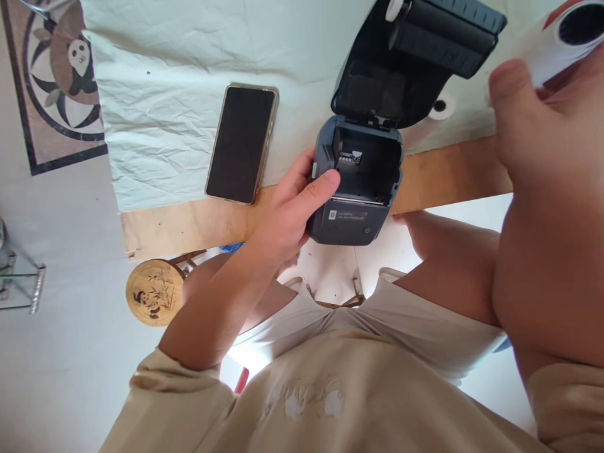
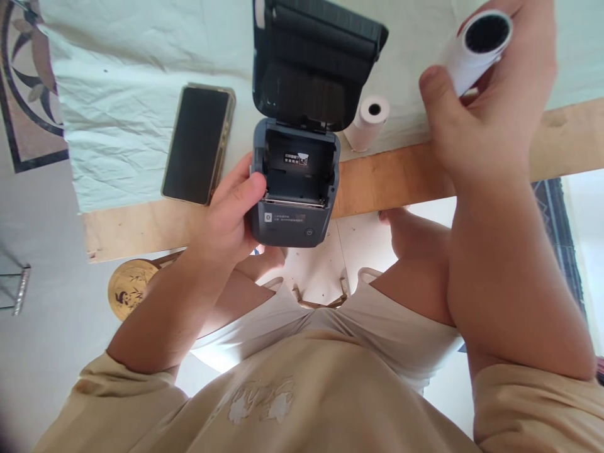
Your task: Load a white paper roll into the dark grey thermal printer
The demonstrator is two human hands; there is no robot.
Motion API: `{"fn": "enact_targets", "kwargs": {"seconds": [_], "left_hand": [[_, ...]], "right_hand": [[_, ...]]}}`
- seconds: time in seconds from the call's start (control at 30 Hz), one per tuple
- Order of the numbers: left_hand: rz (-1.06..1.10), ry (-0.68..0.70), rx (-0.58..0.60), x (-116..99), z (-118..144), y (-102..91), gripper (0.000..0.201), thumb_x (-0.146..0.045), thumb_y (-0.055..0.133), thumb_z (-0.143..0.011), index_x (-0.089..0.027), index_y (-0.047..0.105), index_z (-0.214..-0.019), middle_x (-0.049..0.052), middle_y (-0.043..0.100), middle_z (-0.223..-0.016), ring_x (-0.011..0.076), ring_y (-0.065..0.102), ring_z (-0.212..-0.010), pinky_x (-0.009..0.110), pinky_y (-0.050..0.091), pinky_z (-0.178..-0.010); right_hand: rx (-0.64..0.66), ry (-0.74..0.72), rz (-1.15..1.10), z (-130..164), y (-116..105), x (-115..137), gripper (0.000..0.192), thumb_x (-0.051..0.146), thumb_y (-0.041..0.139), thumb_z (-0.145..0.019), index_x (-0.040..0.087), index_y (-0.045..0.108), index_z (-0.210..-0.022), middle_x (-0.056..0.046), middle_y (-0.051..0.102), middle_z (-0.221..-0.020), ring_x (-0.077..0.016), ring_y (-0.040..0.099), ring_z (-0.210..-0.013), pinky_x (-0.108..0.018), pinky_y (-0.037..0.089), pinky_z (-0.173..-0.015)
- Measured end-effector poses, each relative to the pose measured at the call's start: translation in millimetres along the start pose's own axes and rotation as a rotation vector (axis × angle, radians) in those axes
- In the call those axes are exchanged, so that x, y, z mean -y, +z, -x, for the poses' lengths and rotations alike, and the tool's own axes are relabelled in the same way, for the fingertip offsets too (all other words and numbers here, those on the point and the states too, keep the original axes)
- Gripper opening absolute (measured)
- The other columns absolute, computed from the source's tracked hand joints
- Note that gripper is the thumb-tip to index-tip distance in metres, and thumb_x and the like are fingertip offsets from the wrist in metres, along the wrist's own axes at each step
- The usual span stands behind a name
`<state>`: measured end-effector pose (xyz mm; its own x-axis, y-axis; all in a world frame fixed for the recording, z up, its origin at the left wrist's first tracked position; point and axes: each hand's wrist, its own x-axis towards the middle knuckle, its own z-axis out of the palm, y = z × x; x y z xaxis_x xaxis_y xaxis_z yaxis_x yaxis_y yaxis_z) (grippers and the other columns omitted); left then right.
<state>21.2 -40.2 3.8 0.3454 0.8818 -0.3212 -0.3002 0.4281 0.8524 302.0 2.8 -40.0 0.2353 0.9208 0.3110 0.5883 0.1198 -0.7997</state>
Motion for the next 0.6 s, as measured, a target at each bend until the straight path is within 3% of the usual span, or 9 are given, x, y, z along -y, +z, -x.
{"fn": "enact_targets", "kwargs": {"seconds": [0.1, 0.17, 0.27, 0.37, 0.47, 0.6], "left_hand": [[-0.042, 0.002, -0.005, 0, 0, -0.3, 0.029, -0.04, 0.065, -0.095, -0.019, 0.061, -0.114, 0.003, 0.072, -0.117, 0.0207, 0.071, -0.116, 0.021, 0.062, -0.085], [-0.067, -0.001, -0.008, 0, 0, -1.0, 0.033, -0.041, 0.066, -0.094, -0.02, 0.06, -0.119, 0.004, 0.073, -0.116, 0.022, 0.071, -0.117, 0.024, 0.063, -0.088], [-0.094, -0.018, -0.005, -1, -1, -2.4, 0.039, -0.041, 0.066, -0.093, -0.022, 0.058, -0.126, 0.004, 0.073, -0.115, 0.0222, 0.071, -0.117, 0.026, 0.063, -0.09], [-0.075, -0.027, 0.009, -1, 0, -2.8, 0.038, -0.041, 0.066, -0.093, -0.023, 0.058, -0.125, 0.003, 0.073, -0.108, 0.0208, 0.072, -0.112, 0.025, 0.062, -0.087], [-0.046, -0.016, -0.013, 0, 0, -1.0, 0.031, -0.039, 0.065, -0.094, -0.021, 0.06, -0.118, 0.002, 0.072, -0.098, 0.0193, 0.073, -0.105, 0.022, 0.061, -0.081], [-0.115, -0.045, -0.055, -2, 0, 3.0, 0.03, -0.037, 0.059, -0.095, -0.02, 0.06, -0.119, 0.006, 0.073, -0.101, 0.0216, 0.072, -0.106, 0.026, 0.062, -0.083]], "right_hand": [[0.009, 0.071, 0.28, -5, -1, 0, 0.042, 0.031, 0.07, -0.081, 0.026, 0.061, -0.122, -0.006, 0.061, -0.115, -0.0182, 0.058, -0.099, -0.033, 0.042, -0.08], [0.059, 0.112, 0.334, -5, -2, 1, 0.049, 0.03, 0.07, -0.081, 0.028, 0.057, -0.129, -0.005, 0.06, -0.119, -0.0214, 0.059, -0.106, -0.038, 0.045, -0.09], [-0.032, -0.117, 0.264, 4, -2, 8, 0.057, 0.023, 0.067, -0.082, 0.037, 0.052, -0.135, 0.0, 0.059, -0.127, -0.0228, 0.058, -0.121, -0.039, 0.046, -0.097], [-0.087, -0.334, 0.083, 18, 8, 19, 0.055, 0.016, 0.054, -0.086, 0.045, 0.052, -0.134, 0.002, 0.062, -0.118, -0.0181, 0.063, -0.111, -0.034, 0.048, -0.086], [0.068, -0.331, 0.103, 26, 27, 28, 0.056, 0.018, 0.061, -0.082, 0.03, 0.053, -0.135, -0.006, 0.06, -0.122, -0.0195, 0.062, -0.108, -0.034, 0.052, -0.088], [0.098, -0.312, 0.174, 26, 45, 28, 0.049, 0.016, 0.069, -0.076, 0.023, 0.065, -0.124, -0.011, 0.06, -0.113, -0.0206, 0.061, -0.106, -0.033, 0.053, -0.092]]}}
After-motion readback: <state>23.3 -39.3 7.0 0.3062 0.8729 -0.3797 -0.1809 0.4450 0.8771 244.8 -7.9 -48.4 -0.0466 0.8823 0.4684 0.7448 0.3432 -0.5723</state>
